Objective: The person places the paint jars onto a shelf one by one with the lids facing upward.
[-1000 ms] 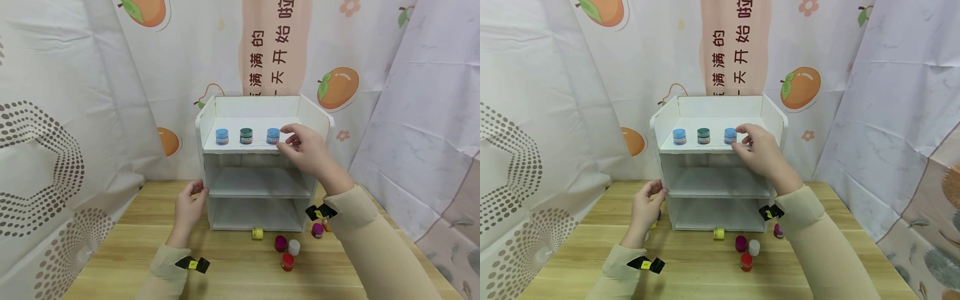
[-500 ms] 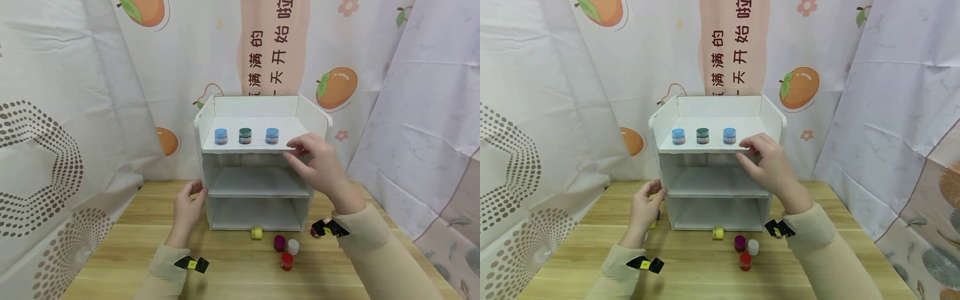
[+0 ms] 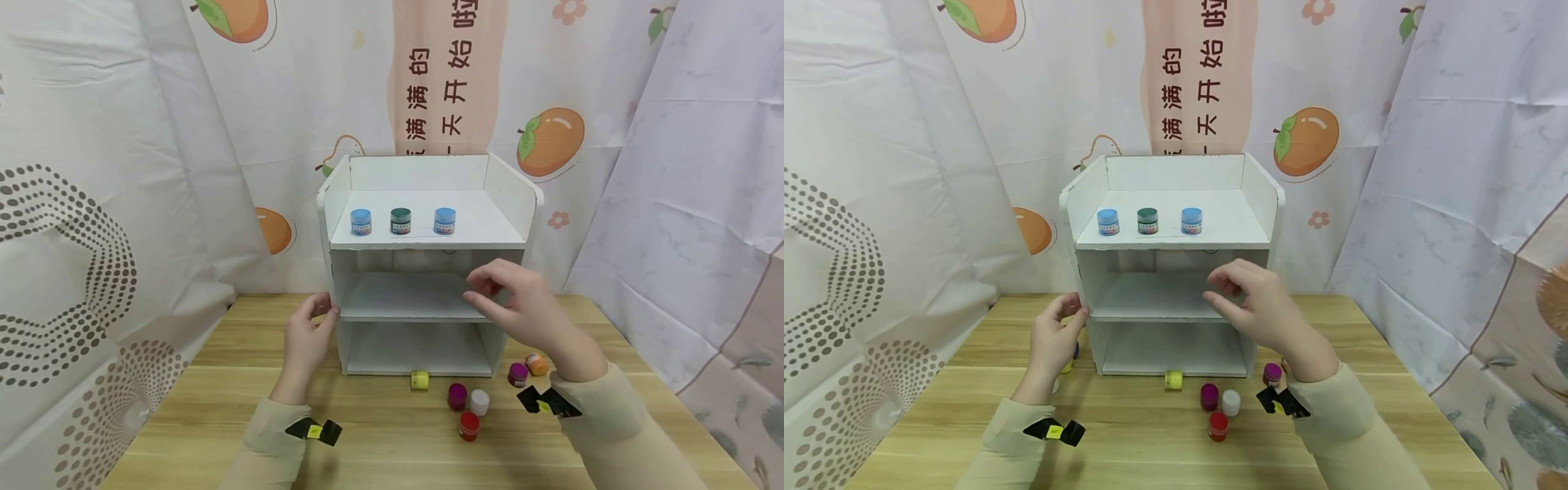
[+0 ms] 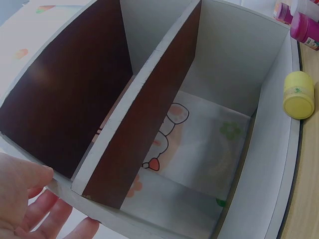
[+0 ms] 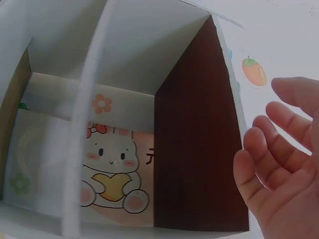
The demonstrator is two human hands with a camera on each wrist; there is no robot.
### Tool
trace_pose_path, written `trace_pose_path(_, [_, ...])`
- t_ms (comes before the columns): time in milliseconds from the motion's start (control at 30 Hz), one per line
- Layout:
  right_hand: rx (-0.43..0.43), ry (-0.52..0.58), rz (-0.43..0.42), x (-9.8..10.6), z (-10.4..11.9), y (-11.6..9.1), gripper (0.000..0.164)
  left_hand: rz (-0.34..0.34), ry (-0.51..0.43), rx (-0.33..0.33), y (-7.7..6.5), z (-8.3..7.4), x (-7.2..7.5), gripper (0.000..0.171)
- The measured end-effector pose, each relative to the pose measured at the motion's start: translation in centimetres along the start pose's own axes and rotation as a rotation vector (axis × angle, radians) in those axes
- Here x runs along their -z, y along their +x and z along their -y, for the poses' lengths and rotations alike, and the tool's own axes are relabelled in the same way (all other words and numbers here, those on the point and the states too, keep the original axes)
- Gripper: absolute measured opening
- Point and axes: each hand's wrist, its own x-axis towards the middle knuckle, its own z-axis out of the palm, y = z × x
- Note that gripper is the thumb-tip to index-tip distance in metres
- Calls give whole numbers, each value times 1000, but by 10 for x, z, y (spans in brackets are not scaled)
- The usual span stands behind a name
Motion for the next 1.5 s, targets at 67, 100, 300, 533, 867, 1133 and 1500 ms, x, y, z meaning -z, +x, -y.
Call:
trace_pose_path(67, [-18,17,23,-3,-1,-7,17,1,4,-1,0,0,0,21])
trace_pose_path(100, [-26,24,34,-6,-2,-10,17,0,4,-1,0,-1,0,21])
trace_pose_path(300, [-51,50,103,-21,-6,-30,18,-12,-11,5,-1,-1,-1,21])
trace_pose_path(533, [-97,83,245,-36,-12,-49,19,-9,-20,-2,0,-1,0,21])
trace_pose_path(867, [-187,125,462,-53,-12,-70,16,-14,-5,-22,1,0,0,21])
trace_pose_path(1133, [-201,160,532,-62,-12,-84,19,-9,-9,-11,0,0,0,21])
trace_pose_path(1500, [-274,224,723,-69,-13,-103,19,-6,-2,-12,0,1,0,21])
